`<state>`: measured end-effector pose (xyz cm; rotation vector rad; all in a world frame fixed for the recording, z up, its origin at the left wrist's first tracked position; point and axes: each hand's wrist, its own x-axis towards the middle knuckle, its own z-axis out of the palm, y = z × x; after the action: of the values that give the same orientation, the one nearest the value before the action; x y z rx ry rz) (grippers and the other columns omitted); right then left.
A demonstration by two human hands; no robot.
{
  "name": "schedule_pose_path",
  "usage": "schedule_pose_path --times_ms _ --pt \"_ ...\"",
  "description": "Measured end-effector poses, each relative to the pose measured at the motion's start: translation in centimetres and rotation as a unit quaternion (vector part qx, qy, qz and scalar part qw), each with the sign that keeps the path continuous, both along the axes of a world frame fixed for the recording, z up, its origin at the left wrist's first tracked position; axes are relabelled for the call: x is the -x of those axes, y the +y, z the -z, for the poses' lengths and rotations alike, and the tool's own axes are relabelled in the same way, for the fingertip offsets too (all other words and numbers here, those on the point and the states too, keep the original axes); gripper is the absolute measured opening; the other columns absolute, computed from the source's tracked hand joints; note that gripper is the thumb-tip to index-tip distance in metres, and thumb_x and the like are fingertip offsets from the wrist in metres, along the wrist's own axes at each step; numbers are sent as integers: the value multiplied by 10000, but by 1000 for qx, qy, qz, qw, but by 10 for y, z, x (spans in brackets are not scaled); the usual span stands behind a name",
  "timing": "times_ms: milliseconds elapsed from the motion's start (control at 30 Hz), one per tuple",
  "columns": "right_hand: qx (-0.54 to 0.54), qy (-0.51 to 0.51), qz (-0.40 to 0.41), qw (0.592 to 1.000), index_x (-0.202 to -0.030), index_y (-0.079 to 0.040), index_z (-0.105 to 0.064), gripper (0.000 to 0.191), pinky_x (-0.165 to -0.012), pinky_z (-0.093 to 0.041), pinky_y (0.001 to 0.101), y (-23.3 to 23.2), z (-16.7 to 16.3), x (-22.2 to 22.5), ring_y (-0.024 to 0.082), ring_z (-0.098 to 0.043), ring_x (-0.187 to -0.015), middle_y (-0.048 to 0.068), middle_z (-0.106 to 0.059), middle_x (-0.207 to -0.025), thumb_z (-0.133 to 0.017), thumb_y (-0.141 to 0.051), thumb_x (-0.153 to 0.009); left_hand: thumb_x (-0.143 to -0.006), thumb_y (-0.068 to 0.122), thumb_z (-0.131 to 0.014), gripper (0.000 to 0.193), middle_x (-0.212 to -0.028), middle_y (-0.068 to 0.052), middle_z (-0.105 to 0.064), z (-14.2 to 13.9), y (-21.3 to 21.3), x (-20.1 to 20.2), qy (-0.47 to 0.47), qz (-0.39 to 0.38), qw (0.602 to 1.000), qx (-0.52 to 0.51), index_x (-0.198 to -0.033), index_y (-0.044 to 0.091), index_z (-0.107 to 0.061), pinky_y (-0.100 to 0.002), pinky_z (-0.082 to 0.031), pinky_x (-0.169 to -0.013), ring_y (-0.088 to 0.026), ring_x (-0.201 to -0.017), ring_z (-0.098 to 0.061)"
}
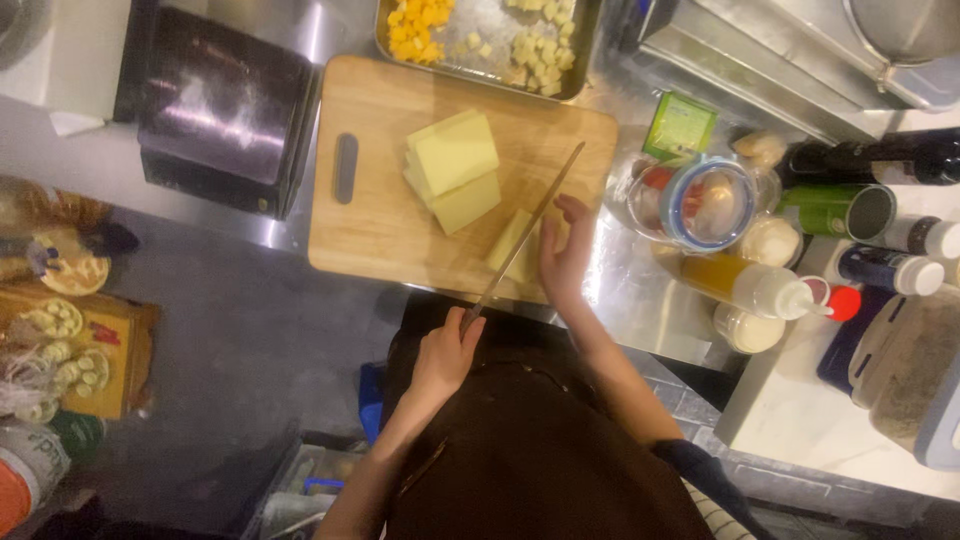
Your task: The person slices blocks of cheese into thin slices with a knife on a wooden cutting board, stacking the cut slices on the board. They reposition the cheese blocks by hand between cuts and at the end gather and align the finished slices.
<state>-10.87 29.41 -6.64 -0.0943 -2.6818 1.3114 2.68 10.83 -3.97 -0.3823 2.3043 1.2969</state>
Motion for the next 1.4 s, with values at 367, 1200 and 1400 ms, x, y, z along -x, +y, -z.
schedule_pose_path --times_ms 367,1200,1400 --pt "-68 58 -101 991 -1215 -20 -591 298 -1067 -467 473 -13 16 -20 409 -554 -1260 209 -575 -1340 -680 15 -933 -1020 384 -568 330 -765 -251 -695 1 -5 5 5 -7 1000 27 -1027 54 -562 -618 -493 -638 -510 -751 -650" --pt "-110 82 -75 988 -1204 -18 -597 277 -1136 -418 496 -9 13 -13 396 -532 -1318 194 -561 -1360 -697 18 -948 -1026 393 -551 348 -849 -224 -719 -10 -12 13 -73 25 997 0 -1046 47 -539 -578 -537 -679 -479 -809 -688" --pt "-143 214 -170 951 -1247 12 -568 284 -1083 -445 487 2 -26 72 400 -525 -1281 220 -561 -1307 -630 93 -982 -1018 381 -581 328 -824 -235 -718 -3 -10 7 -40 9 999 7 -1036 54 -562 -595 -516 -661 -491 -793 -674"
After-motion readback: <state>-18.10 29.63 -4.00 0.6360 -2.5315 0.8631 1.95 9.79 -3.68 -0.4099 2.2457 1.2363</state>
